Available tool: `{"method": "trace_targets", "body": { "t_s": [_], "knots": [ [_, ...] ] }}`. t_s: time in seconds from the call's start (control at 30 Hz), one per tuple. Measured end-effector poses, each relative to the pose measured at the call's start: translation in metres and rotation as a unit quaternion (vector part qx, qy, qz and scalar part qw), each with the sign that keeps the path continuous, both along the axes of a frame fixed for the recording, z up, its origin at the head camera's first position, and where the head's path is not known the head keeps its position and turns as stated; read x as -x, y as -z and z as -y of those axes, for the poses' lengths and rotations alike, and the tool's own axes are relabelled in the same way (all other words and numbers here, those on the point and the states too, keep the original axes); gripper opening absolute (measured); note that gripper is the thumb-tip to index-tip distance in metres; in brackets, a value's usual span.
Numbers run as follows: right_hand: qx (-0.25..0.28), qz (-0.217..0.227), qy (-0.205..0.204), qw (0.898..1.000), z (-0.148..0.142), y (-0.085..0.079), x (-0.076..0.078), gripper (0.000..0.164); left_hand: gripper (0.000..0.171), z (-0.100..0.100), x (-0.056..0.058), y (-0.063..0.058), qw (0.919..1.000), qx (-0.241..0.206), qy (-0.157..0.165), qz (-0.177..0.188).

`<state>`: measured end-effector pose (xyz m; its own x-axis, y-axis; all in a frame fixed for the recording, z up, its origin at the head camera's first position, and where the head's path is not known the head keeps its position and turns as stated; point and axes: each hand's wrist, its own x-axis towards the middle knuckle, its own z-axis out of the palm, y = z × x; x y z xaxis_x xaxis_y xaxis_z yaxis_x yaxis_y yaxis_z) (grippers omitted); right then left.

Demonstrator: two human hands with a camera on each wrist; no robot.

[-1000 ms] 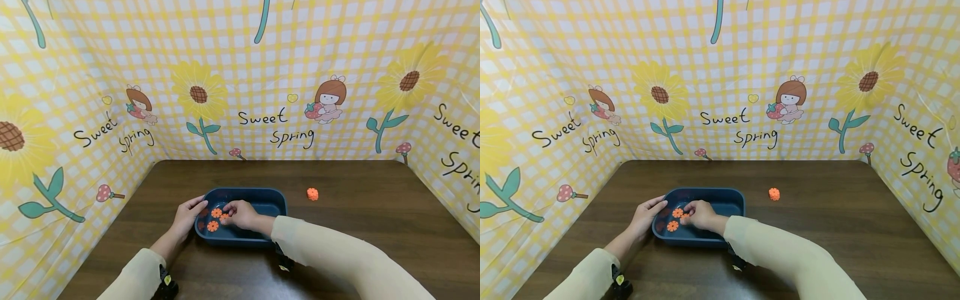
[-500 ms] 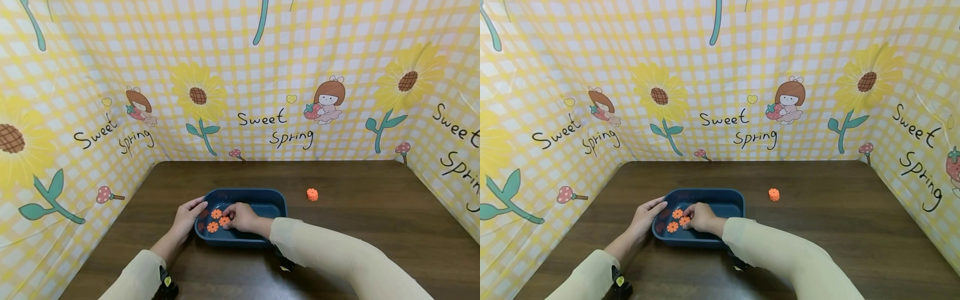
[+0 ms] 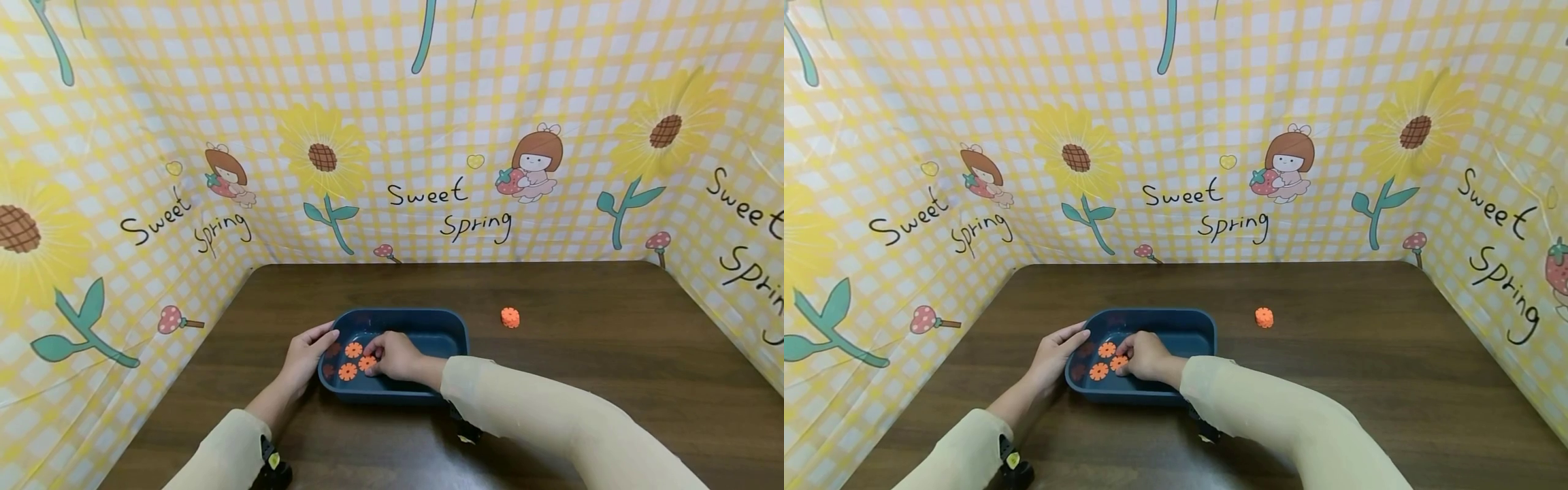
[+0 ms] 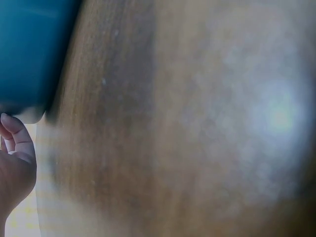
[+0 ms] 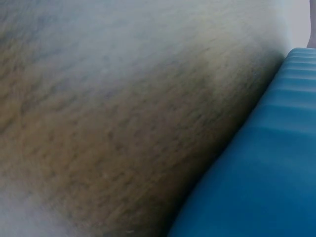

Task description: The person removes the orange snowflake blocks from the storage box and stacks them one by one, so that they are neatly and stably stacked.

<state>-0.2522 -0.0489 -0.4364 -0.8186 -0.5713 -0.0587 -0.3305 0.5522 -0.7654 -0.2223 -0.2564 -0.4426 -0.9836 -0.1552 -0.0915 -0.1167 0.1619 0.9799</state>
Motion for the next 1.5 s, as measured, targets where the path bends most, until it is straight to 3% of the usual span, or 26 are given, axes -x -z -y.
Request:
{"method": "trace_targets", "body": {
  "t_s": [0.63,1.17,1.5],
  "knots": [
    [0.026,0.019,-0.007,0.999,-0.003,-0.003,0.001,0.02,0.046,-0.003,-0.004,-0.004,0.9999,-0.011,0.002,0.005],
    [0.051,0.034,-0.001,0.998,-0.013,-0.023,0.0,0.021,0.044,0.0,0.0,0.0,0.9999,-0.009,-0.002,0.004],
    [0.057,-0.008,0.001,0.998,-0.034,-0.033,0.002,0.023,0.043,-0.001,0.0,0.001,0.9999,-0.011,-0.007,0.001]
  ]
}}
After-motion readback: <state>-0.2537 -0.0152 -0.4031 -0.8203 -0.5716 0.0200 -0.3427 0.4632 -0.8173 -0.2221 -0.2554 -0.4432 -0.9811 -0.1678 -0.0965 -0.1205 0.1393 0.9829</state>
